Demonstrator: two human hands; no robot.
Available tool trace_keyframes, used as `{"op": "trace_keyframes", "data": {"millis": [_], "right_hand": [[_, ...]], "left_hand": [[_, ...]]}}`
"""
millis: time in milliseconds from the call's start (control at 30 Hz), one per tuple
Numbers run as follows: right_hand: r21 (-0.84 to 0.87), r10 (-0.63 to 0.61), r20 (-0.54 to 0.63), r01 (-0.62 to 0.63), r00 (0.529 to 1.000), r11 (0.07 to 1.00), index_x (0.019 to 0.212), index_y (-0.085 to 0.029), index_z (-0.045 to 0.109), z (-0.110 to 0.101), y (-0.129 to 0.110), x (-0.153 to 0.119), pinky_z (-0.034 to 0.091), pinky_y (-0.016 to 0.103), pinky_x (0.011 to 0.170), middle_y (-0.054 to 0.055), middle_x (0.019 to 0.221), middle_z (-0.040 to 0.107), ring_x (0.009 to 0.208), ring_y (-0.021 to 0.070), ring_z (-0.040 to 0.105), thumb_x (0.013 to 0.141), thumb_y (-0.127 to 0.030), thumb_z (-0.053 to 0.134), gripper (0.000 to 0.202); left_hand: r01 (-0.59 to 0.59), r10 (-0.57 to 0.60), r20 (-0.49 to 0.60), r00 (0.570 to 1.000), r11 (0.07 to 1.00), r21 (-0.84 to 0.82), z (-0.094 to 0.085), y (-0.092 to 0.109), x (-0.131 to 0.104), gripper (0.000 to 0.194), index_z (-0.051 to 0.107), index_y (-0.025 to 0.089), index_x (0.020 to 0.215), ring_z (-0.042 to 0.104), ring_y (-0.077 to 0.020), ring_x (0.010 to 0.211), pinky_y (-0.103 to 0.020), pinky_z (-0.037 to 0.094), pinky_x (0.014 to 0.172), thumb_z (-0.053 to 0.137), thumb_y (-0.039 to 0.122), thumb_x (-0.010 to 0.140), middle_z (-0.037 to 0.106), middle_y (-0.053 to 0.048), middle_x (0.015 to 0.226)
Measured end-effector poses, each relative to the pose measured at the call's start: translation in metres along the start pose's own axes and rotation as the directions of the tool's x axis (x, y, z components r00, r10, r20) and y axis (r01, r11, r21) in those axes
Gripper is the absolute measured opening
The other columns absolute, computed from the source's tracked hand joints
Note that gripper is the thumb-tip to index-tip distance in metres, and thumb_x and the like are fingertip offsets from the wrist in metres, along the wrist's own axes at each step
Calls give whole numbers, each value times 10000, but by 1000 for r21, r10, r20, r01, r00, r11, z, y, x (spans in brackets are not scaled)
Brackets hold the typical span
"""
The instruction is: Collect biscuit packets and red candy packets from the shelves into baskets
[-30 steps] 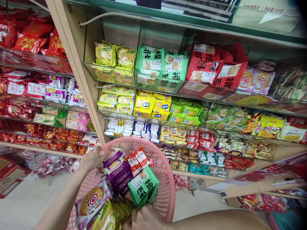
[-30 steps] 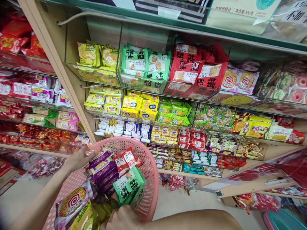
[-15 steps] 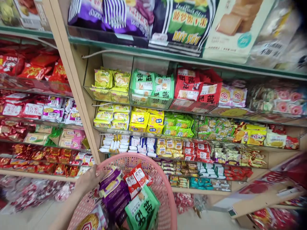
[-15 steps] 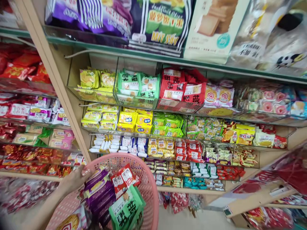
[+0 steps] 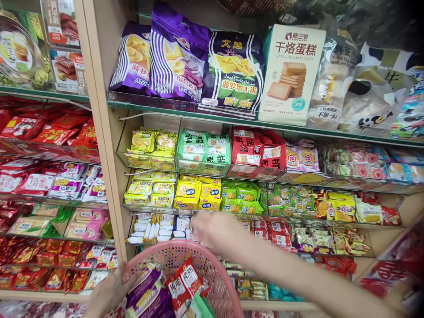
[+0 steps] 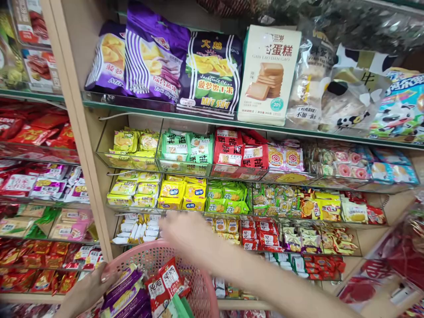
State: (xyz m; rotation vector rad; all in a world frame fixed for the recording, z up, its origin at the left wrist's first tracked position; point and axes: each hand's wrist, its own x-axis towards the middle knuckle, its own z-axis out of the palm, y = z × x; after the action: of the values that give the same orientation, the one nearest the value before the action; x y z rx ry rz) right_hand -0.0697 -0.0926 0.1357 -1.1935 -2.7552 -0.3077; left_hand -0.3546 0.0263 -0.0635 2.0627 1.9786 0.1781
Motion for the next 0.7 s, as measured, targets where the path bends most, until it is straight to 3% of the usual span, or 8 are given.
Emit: {"op": "trace_keyframes", "data": {"millis": [100,167,233,333,467,567,700], "right_hand": [[-85,242,-207,-264,948,961,955,-143,583,-77,67,38,449,308,710,61,916,614,823,157,567,894,-215,376,227],[-120,286,-338,-343,897,932,1014,-133,559,-116,105,61,428,344,775,82,989,593,912,192,543,879,-262,429,227],[-130,271,-383,-342,883,930,1103,-125,510,-137,133,82,410,358,822,102,1073,560,981,215,514,842,-276,502,301],[-161,267,-359,-341,894,926,1199,-137,448,-136,155,111,389,409,864,127,1179,505,1066,266,462,804,-335,554,454],[-198,293,-308,-362,905,911,1278,-133,381,-122,163,142,355,484,892,162,1275,441,1133,328,410,758,-404,595,625],[-211,296,-277,-358,914,909,1273,-134,396,-120,165,155,346,503,886,164,1268,455,1133,338,412,750,-399,597,619],[-213,285,-270,-346,920,914,1255,-130,419,-120,168,161,354,480,872,158,1240,484,1114,328,428,753,-376,584,584]], "left_hand": [[6,-6,-20,1000,1000,-14,2,-4,0,555,535,166,1109,632,-329,902,-397,467,735,373,533,726,673,-164,965],[1,-2,-40,999,1000,-21,3,-8,-1,533,555,188,1088,629,-326,912,-392,468,743,389,532,716,672,-151,983],[3,-4,-51,999,1000,-29,4,-12,-2,517,568,200,1070,630,-327,909,-392,469,744,400,531,709,675,-139,980],[26,-27,-37,999,999,-35,6,-20,-3,527,562,187,1085,630,-333,905,-406,467,751,388,522,717,677,-143,967],[12,-13,-40,999,1000,-16,6,-32,-4,505,563,188,1085,612,-333,955,-408,455,782,377,492,728,624,-165,1105],[-50,51,-36,998,999,17,6,-40,-5,440,580,229,1041,612,-330,953,-406,451,786,418,468,709,592,-144,1169],[-14,14,-20,1000,1000,4,5,-44,-4,397,574,249,1016,621,-335,930,-416,453,759,426,464,717,634,-130,1090]]}}
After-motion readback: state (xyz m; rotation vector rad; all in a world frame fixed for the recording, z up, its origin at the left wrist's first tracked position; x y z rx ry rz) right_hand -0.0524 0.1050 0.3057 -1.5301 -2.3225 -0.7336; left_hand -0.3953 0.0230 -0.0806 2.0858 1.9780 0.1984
